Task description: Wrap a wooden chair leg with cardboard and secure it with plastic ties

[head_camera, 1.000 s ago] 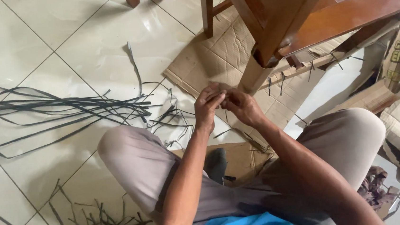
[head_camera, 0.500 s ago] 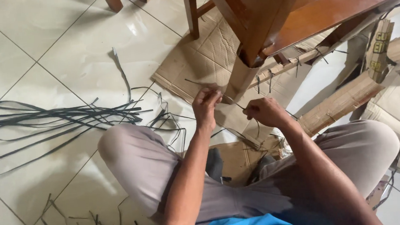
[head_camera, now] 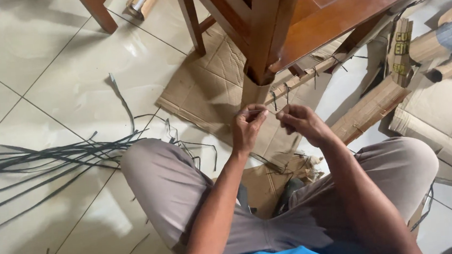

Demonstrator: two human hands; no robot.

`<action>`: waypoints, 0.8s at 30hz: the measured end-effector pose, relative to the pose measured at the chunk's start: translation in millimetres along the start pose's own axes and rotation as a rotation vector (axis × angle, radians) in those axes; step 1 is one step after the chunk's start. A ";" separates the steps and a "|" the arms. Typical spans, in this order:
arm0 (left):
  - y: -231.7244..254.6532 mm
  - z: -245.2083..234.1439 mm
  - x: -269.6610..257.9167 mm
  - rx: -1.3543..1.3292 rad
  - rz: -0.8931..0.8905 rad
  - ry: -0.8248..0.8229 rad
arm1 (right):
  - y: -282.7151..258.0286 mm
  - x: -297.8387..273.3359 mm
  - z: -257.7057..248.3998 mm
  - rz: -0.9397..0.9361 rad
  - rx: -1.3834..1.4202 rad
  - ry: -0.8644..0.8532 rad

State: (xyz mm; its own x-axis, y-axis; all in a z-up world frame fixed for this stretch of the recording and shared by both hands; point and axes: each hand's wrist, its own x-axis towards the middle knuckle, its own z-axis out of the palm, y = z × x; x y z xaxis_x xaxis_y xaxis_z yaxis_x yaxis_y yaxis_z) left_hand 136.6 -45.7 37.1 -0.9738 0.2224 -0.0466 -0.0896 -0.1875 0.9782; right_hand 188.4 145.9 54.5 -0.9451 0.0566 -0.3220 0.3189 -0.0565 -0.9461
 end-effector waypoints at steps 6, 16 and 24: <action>28.6 0.7 17.1 0.433 0.376 0.237 | -24.9 8.3 -32.4 -0.189 0.046 0.602; 0.5 36.6 55.0 0.454 0.273 0.217 | -30.5 38.9 47.7 -0.430 -0.113 0.691; -65.8 31.8 91.9 0.186 0.137 0.115 | -36.4 26.0 93.0 -0.571 -0.415 0.647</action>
State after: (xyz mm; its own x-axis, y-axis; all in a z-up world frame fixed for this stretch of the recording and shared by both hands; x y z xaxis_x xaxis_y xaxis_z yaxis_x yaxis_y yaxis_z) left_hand 59.6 17.5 -25.1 -0.9925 0.0951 0.0763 0.0741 -0.0266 0.9969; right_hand 145.6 56.7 83.8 -0.7823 0.5134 0.3526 -0.0606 0.5008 -0.8635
